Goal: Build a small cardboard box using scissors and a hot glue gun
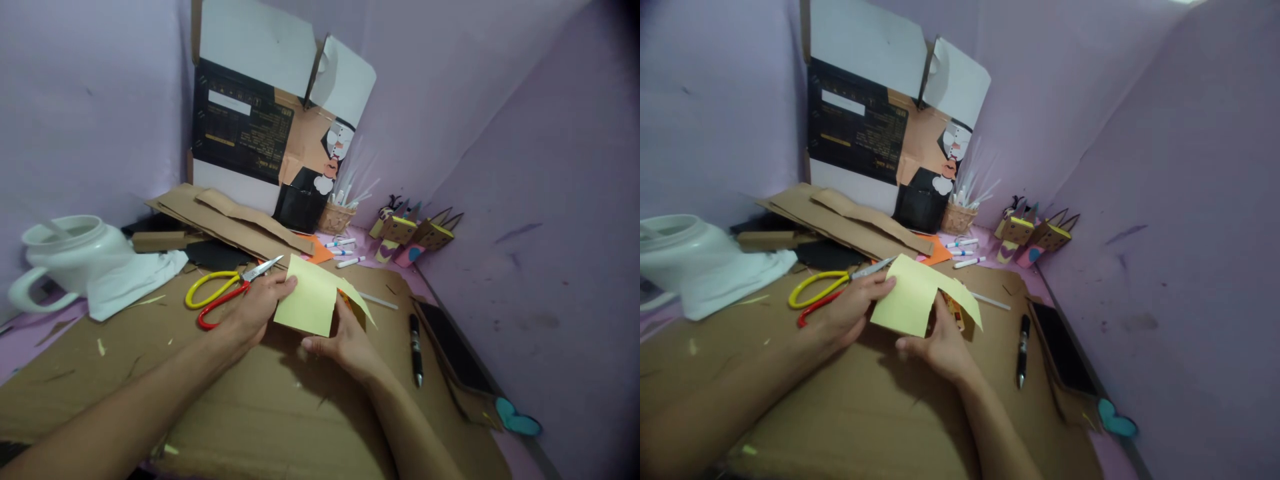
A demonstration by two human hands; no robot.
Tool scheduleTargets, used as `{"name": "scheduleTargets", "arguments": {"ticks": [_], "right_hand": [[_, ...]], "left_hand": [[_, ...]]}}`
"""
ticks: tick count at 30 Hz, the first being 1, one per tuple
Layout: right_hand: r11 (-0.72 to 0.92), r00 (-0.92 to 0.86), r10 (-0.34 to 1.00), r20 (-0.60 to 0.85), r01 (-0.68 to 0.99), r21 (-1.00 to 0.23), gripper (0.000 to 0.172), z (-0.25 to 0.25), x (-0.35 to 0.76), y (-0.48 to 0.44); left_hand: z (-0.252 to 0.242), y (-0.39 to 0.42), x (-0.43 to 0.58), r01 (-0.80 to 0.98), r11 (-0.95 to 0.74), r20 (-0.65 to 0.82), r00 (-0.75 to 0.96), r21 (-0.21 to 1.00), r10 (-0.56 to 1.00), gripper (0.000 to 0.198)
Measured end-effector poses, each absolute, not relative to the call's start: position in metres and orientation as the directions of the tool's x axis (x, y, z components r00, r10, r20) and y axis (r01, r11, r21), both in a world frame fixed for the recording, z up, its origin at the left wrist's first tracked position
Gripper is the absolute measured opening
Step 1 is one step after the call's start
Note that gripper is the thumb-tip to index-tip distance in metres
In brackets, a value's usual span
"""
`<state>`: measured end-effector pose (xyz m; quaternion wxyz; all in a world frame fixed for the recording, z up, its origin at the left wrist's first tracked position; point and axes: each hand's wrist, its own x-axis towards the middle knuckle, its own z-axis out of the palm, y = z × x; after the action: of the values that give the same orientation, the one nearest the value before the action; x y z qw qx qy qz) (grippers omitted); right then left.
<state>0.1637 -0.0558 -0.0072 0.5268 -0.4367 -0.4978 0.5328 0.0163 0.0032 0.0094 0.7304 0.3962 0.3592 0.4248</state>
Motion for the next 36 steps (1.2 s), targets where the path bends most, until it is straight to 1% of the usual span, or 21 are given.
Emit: {"name": "scheduleTargets", "arguments": {"ticks": [2,4,7,11,15,17,21,25,31,33,36], "right_hand": [[0.049,-0.104,0.992,0.068,-0.175,-0.983,0.074,-0.005,0.162,-0.056],[0.017,-0.140,0.989,0.047,-0.204,-0.979,0.072,-0.005,0.161,-0.057],[-0.012,-0.133,0.991,0.012,-0.178,-0.984,0.066,-0.010,0.162,-0.056],[0.022,-0.091,0.995,0.038,-0.176,-0.984,0.074,-0.016,0.163,-0.051],[0.086,-0.056,0.993,0.099,-0.209,-0.974,0.080,-0.017,0.160,-0.049],[0.091,-0.058,0.993,0.105,-0.205,-0.975,0.078,-0.018,0.159,-0.049],[0.066,-0.039,0.997,0.073,-0.145,-0.987,0.071,-0.020,0.160,-0.048],[0.073,-0.010,0.997,0.075,-0.147,-0.986,0.067,-0.024,0.161,-0.046],[0.095,-0.035,0.995,0.098,-0.080,-0.992,0.061,-0.021,0.159,-0.047],[0.085,-0.034,0.996,0.087,-0.046,-0.995,0.061,-0.020,0.158,-0.048],[0.058,-0.033,0.998,0.058,-0.001,-0.998,0.064,-0.022,0.158,-0.047]], "left_hand": [[0.013,0.004,0.016,-0.408,0.354,-0.203,0.368,0.841,0.907,0.025],[0.018,0.006,0.016,-0.478,0.393,-0.236,0.356,0.785,0.904,0.025],[0.027,0.013,0.010,-0.550,0.457,-0.318,0.333,0.699,0.888,0.027],[0.033,0.026,-0.006,-0.596,0.495,-0.413,0.280,0.632,0.866,0.030],[0.032,0.031,-0.019,-0.616,0.481,-0.412,0.264,0.624,0.872,0.031],[0.033,0.030,-0.019,-0.603,0.494,-0.400,0.295,0.627,0.868,0.032],[0.036,0.024,-0.014,-0.559,0.517,-0.390,0.340,0.648,0.856,0.035],[0.036,0.018,-0.006,-0.534,0.509,-0.360,0.364,0.675,0.859,0.035],[0.019,0.009,0.010,-0.491,0.360,-0.213,0.330,0.793,0.920,0.025],[0.013,0.007,0.015,-0.436,0.340,-0.203,0.332,0.833,0.921,0.023],[0.007,0.006,0.020,-0.314,0.322,-0.226,0.304,0.893,0.925,0.022]]}}
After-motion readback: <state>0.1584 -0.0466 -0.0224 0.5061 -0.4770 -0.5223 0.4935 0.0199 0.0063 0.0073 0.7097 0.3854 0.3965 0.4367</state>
